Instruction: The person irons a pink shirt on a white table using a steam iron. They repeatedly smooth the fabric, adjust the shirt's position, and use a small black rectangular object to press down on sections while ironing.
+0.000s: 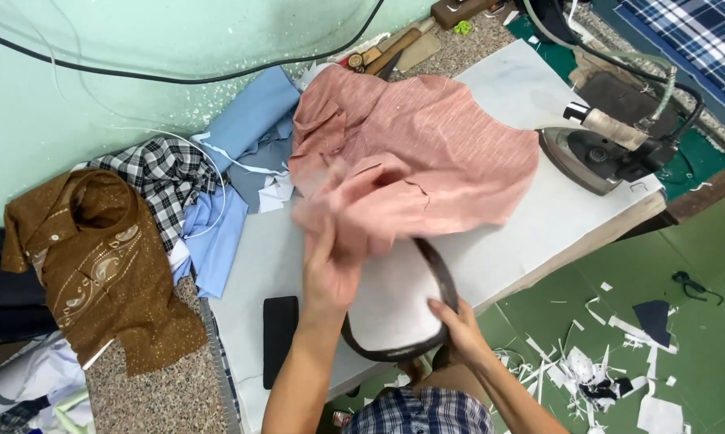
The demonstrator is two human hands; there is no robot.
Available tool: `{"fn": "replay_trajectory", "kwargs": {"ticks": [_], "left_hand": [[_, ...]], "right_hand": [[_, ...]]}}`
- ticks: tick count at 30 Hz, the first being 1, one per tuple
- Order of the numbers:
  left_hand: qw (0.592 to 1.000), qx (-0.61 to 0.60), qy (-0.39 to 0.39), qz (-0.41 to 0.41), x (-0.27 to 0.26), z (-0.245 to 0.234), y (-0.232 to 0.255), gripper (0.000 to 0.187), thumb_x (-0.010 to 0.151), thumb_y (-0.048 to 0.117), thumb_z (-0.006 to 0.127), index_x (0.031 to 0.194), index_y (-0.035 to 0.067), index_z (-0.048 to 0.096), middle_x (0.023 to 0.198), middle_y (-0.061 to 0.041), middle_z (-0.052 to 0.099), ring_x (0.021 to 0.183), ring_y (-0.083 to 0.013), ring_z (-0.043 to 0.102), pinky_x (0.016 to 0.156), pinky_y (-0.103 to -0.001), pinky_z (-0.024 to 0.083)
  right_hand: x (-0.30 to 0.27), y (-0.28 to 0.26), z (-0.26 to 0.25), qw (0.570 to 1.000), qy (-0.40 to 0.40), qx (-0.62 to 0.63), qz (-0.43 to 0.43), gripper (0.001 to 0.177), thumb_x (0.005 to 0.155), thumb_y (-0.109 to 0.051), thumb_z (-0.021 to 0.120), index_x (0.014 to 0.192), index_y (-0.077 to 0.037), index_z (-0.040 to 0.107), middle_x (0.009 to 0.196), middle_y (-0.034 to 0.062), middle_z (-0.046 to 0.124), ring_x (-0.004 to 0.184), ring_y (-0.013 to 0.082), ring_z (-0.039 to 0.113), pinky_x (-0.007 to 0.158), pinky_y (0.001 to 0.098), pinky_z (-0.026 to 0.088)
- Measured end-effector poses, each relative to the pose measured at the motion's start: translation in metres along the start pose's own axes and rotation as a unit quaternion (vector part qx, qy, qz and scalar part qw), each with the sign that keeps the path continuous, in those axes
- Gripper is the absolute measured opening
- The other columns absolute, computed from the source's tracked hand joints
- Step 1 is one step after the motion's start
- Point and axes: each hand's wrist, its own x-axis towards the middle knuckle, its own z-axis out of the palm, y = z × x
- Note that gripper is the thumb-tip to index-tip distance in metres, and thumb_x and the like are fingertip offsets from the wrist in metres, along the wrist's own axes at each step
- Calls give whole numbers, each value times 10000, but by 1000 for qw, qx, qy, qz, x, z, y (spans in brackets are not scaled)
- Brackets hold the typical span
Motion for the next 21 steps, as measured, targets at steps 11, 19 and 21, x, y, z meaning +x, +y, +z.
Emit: {"fn": "replay_trajectory", "kwargs": {"ticks": [11, 19, 21], "left_hand": [[964, -8, 259, -53, -88, -215, -70, 463, 930, 80, 615, 1389, 128, 574, 1374, -113, 647, 1229, -253, 615, 1033, -392, 504], [972, 59, 227, -10, -91, -223, -50, 279, 945, 130, 660, 1218, 152, 611, 1118, -24, 652, 977, -173, 625, 755, -350, 518], [966, 87, 242, 9, -99, -229, -38, 119, 927, 152, 724, 1014, 189, 652, 862, 56, 655, 751, -98, 624, 555, -298, 499]], "right_hand": [[-31, 105, 12, 785, 55, -457, -414, 397, 896, -467, 750, 1020, -126, 589, 787, 24, 595, 625, 153, 597, 550, 335, 546], [112, 5, -20, 662, 157, -525, -511, 526, 867, -48, 559, 1385, -54, 467, 1368, 180, 525, 1250, 342, 463, 1103, 500, 359], [131, -28, -73, 702, 163, -462, -517, 252, 1089, -144, 435, 1179, -36, 645, 1133, 168, 650, 1020, 342, 564, 971, 491, 412]]}}
